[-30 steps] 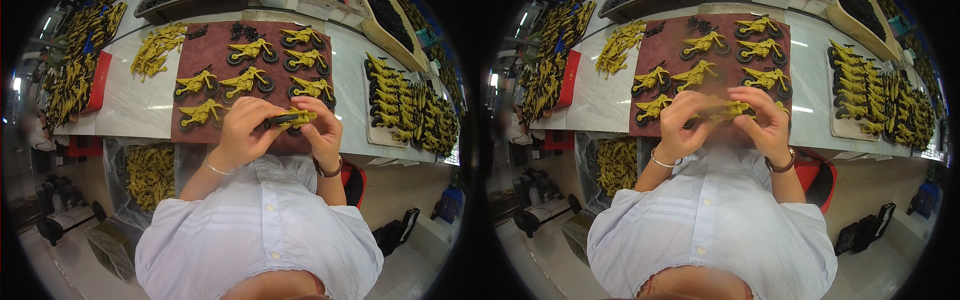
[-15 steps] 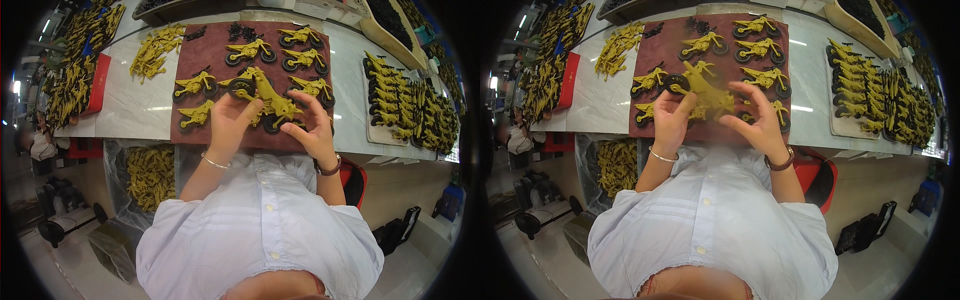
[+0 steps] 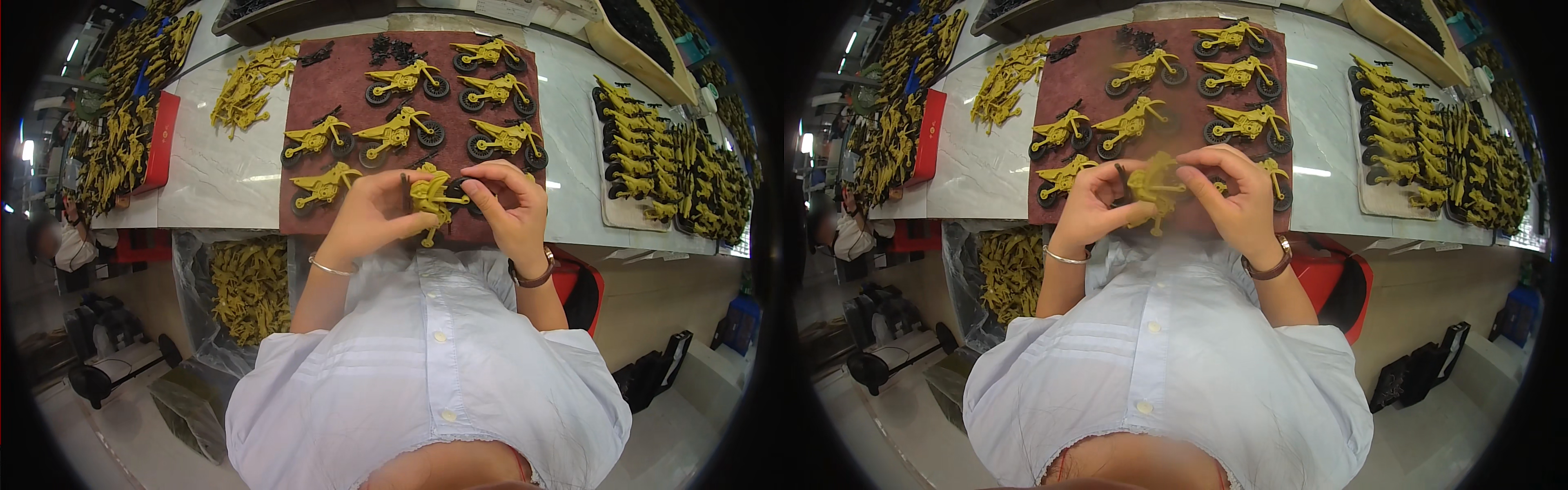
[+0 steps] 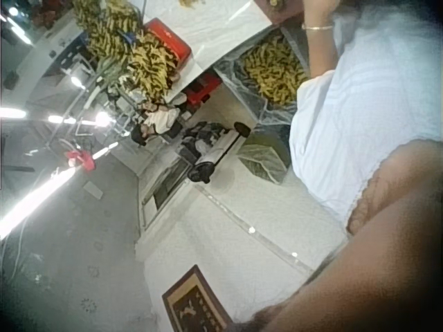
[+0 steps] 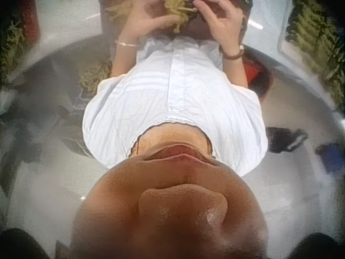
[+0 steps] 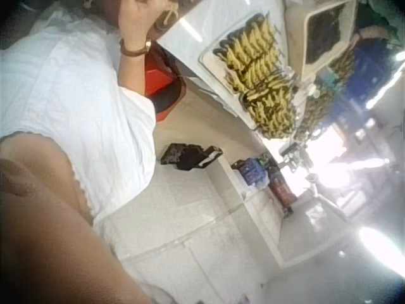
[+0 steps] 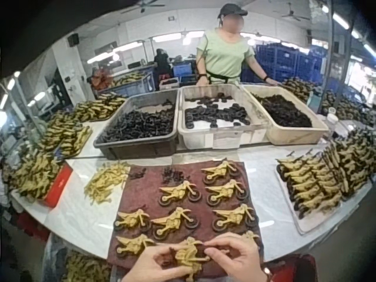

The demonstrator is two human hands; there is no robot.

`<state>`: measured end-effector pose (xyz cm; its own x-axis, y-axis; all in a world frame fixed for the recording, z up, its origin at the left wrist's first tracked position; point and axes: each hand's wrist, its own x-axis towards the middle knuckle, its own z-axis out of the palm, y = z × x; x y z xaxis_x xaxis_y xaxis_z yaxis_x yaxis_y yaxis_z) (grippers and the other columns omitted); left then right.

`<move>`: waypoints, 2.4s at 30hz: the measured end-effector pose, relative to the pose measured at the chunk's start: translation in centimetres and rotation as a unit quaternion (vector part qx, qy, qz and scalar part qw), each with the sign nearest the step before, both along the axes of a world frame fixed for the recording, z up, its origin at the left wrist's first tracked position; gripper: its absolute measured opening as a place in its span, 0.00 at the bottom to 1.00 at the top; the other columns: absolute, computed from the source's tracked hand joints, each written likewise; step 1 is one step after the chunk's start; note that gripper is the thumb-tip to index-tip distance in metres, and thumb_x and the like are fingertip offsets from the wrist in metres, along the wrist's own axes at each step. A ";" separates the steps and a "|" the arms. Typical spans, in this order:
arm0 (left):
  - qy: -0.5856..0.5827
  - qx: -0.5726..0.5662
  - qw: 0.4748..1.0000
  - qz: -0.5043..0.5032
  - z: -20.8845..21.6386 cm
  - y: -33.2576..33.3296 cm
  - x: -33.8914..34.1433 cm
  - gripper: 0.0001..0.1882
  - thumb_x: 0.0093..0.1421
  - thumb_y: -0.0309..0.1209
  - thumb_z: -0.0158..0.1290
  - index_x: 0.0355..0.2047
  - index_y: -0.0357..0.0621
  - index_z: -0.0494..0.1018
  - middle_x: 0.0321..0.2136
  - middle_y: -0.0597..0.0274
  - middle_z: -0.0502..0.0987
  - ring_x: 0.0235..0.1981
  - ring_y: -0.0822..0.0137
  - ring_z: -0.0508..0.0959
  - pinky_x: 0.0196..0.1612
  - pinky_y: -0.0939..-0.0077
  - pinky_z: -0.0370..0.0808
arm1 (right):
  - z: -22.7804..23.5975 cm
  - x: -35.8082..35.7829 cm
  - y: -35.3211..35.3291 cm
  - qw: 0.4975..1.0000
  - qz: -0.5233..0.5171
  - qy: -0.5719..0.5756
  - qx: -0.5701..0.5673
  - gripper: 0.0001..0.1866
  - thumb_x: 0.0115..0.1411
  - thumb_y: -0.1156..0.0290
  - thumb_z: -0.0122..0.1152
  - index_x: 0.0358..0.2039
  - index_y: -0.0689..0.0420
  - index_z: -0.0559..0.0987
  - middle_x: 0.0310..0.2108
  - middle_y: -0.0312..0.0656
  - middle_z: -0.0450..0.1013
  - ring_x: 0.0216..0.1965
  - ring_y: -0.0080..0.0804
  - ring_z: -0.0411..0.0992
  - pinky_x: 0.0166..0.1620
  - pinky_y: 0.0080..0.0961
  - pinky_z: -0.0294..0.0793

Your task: The person is manually assembling small toy motorcycle components at a manufacturing workstation.

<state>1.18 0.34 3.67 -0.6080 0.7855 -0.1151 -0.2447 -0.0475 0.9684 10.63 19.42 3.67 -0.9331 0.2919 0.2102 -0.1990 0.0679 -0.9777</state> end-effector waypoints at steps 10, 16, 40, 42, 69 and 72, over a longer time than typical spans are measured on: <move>0.181 0.032 0.981 0.065 0.3 0.7 1.0 0.21 0.51 0.20 0.63 0.46 0.33 0.73 0.40 0.55 0.80 0.42 0.68 0.79 0.47 0.74 0.76 | -0.2 0.3 0.0 0.998 0.042 0.041 0.017 0.21 0.48 0.76 0.70 0.44 0.64 0.78 0.41 0.41 0.76 0.39 0.26 0.73 0.41 0.20 0.71; 0.265 0.034 0.961 0.070 0.9 0.8 1.1 0.21 0.48 0.21 0.65 0.44 0.34 0.75 0.39 0.55 0.81 0.40 0.67 0.80 0.45 0.74 0.76 | -0.2 0.6 0.7 0.994 0.072 0.052 0.067 0.19 0.52 0.79 0.68 0.45 0.68 0.76 0.44 0.46 0.74 0.46 0.32 0.72 0.50 0.26 0.72; 0.437 -0.239 0.862 -0.095 0.8 0.7 -2.8 0.28 0.45 0.36 0.67 0.44 0.35 0.73 0.37 0.54 0.74 0.35 0.53 0.74 0.42 0.65 0.71 | -2.5 3.8 5.9 0.925 -0.204 -0.201 0.249 0.29 0.47 0.70 0.73 0.50 0.59 0.72 0.40 0.44 0.73 0.38 0.33 0.72 0.41 0.27 0.73; 0.466 -0.219 0.854 -0.071 0.2 0.8 -2.7 0.29 0.44 0.36 0.68 0.45 0.36 0.73 0.38 0.54 0.73 0.38 0.54 0.73 0.43 0.65 0.70 | -2.4 4.1 6.2 0.939 -0.188 -0.201 0.207 0.30 0.46 0.72 0.74 0.50 0.57 0.71 0.33 0.41 0.74 0.35 0.30 0.73 0.38 0.25 0.74; 0.576 -0.279 0.768 0.005 1.6 3.3 -1.8 0.35 0.36 0.39 0.71 0.44 0.41 0.70 0.37 0.55 0.74 0.41 0.54 0.73 0.43 0.62 0.67 | -2.8 -1.1 9.9 0.909 -0.140 -0.170 0.354 0.47 0.39 0.53 0.78 0.56 0.58 0.66 0.48 0.49 0.68 0.50 0.43 0.67 0.54 0.34 0.67; 0.606 -0.292 0.739 0.030 0.7 3.9 -1.8 0.36 0.38 0.41 0.70 0.47 0.40 0.69 0.39 0.55 0.74 0.43 0.54 0.73 0.46 0.61 0.65 | -3.7 -1.4 10.5 0.931 -0.102 -0.160 0.311 0.52 0.35 0.53 0.80 0.58 0.59 0.64 0.48 0.51 0.68 0.52 0.46 0.65 0.55 0.37 0.65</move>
<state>-0.64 4.20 4.42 -0.5741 0.7844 0.2348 0.8056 0.4899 0.3333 9.24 29.91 -0.02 -0.9156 0.3841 0.1190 0.1740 0.6452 -0.7439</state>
